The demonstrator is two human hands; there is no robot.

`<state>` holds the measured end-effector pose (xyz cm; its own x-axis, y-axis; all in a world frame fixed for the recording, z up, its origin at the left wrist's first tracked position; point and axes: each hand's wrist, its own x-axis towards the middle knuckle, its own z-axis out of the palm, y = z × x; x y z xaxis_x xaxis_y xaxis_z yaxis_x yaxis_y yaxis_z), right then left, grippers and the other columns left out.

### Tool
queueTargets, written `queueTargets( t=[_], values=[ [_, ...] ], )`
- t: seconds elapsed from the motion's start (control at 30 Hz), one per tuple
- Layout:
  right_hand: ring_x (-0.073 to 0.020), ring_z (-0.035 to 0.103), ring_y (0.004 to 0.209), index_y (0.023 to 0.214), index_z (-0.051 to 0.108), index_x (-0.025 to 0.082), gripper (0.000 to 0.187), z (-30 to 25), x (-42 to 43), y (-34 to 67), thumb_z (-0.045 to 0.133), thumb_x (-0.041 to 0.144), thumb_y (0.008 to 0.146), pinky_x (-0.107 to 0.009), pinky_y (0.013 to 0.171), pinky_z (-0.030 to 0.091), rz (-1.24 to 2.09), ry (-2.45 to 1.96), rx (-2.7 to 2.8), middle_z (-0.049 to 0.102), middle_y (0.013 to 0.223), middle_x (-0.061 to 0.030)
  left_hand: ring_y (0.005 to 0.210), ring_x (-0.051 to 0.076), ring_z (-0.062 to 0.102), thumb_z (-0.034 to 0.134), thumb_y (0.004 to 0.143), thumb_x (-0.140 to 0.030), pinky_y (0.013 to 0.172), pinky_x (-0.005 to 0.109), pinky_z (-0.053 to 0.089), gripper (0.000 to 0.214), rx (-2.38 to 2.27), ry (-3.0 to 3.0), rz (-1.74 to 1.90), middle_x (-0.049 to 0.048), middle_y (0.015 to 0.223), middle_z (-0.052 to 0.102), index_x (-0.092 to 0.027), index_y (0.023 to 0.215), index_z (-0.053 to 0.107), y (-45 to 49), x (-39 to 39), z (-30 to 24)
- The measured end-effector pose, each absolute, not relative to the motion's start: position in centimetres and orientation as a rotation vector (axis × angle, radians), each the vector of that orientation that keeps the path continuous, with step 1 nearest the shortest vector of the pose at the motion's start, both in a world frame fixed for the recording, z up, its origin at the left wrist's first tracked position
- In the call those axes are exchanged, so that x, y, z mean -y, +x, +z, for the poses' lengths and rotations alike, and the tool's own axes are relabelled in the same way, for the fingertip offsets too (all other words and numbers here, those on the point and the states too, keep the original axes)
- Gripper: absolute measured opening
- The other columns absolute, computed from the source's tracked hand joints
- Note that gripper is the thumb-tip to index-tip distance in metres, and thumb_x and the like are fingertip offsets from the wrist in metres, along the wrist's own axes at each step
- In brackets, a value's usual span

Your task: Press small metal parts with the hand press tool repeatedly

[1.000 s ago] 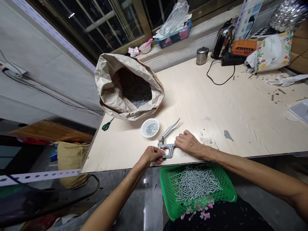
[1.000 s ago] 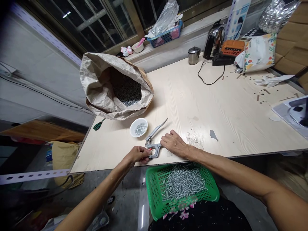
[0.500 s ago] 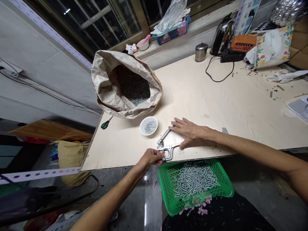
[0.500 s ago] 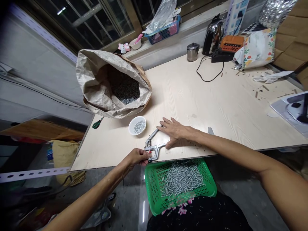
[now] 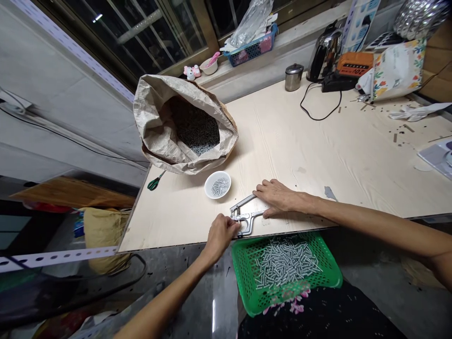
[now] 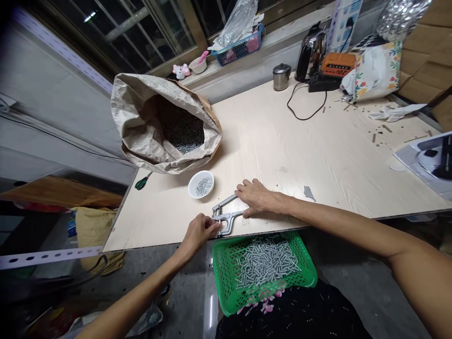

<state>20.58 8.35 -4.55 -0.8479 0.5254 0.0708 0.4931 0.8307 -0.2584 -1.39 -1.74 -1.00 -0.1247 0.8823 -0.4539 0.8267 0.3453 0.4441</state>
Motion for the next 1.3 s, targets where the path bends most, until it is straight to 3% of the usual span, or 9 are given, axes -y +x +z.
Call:
queueTargets(
  t=[0.07,0.17,0.3,0.57,0.77,0.9,1.0,1.1,1.3],
  values=[
    [-0.0242,0.047,0.088,0.098,0.059,0.017,0.052,-4.7,-7.8,20.5,0.079,0.05,0.064,-0.034,0.069,0.037,0.376,-0.813,2.835,0.059,0.095,-0.0092,0.093,0.024,0.061,0.067,0.078,-0.034,0.079,0.037,0.05,0.022,-1.893,1.93,0.219,0.0093,0.096,0.065,-0.015,0.088,0.067,-0.5,1.6,-1.2],
    [-0.0237,0.048,0.086,0.102,0.058,0.015,0.053,-4.8,-6.8,20.5,0.078,0.049,0.067,-0.036,0.072,0.04,0.402,-0.831,2.773,0.058,0.093,-0.0094,0.118,0.029,0.049,0.072,0.075,-0.038,0.096,0.045,0.044,0.05,-1.562,2.297,0.272,0.0141,0.128,0.054,-0.017,0.118,0.057,1.0,-0.1,-2.0],
    [-0.0245,0.048,0.09,0.107,0.055,0.013,0.06,-4.5,-6.1,21.1,0.081,0.044,0.063,-0.037,0.076,0.043,0.453,-0.905,2.746,0.056,0.1,-0.0115,0.111,0.028,0.05,0.072,0.076,-0.041,0.094,0.044,0.044,0.067,-1.325,2.431,0.103,0.016,0.127,0.054,-0.014,0.131,0.045,1.8,-3.1,-2.7],
    [-0.02,0.048,0.084,0.084,0.056,0.017,0.008,-5.0,-6.0,21.5,0.06,0.023,0.086,-0.033,0.072,0.041,0.473,-0.963,2.682,0.058,0.089,-0.0079,0.091,0.023,0.052,0.053,0.091,-0.033,0.079,0.036,0.045,0.021,-1.44,2.473,0.037,0.0076,0.093,0.06,-0.017,0.101,0.061,2.4,-3.1,-3.0],
    [-0.0192,0.047,0.08,0.078,0.057,0.017,0.013,-5.7,-6.6,20.8,0.054,0.022,0.09,-0.032,0.069,0.038,0.399,-0.961,2.695,0.058,0.083,-0.0062,0.091,0.022,0.055,0.049,0.093,-0.032,0.081,0.037,0.047,0.02,-1.569,2.441,0.135,0.0077,0.089,0.062,-0.017,0.093,0.063,2.8,-2.2,-4.1],
    [-0.0223,0.048,0.085,0.101,0.06,0.015,0.04,-4.9,-8.2,22.1,0.071,0.045,0.077,-0.032,0.069,0.039,0.429,-0.896,2.758,0.059,0.096,-0.01,0.121,0.028,0.048,0.05,0.092,-0.028,0.098,0.048,0.044,0.026,-1.594,2.501,0.349,0.0135,0.127,0.055,-0.018,0.115,0.057,2.9,-0.3,-4.5],
    [-0.0207,0.05,0.084,0.099,0.062,0.017,0.019,-4.9,-9.3,22.4,0.058,0.034,0.09,-0.031,0.069,0.037,0.43,-0.964,2.731,0.06,0.095,-0.0089,0.135,0.029,0.037,0.049,0.092,-0.024,0.104,0.051,0.041,0.023,-1.502,2.529,0.488,0.0131,0.142,0.045,-0.02,0.113,0.059,3.6,1.8,-5.3],
    [-0.0194,0.049,0.084,0.087,0.062,0.017,0.015,-5.5,-10.1,21.6,0.049,0.017,0.093,-0.03,0.069,0.034,0.311,-1.059,2.663,0.061,0.09,-0.0072,0.13,0.028,0.043,0.045,0.094,-0.024,0.101,0.05,0.045,0.02,-1.486,2.44,0.563,0.0139,0.134,0.052,-0.019,0.104,0.062,4.7,3.1,-6.4],
    [-0.0198,0.046,0.081,0.085,0.062,0.02,0.018,-6.8,-11.0,20.5,0.046,0.015,0.093,-0.032,0.067,0.029,0.048,-1.06,2.633,0.061,0.085,-0.0051,0.113,0.023,0.055,0.042,0.096,-0.029,0.094,0.043,0.051,0.024,-1.506,2.376,0.656,0.013,0.123,0.057,-0.019,0.102,0.063,5.0,3.2,-6.4]
  ],
)
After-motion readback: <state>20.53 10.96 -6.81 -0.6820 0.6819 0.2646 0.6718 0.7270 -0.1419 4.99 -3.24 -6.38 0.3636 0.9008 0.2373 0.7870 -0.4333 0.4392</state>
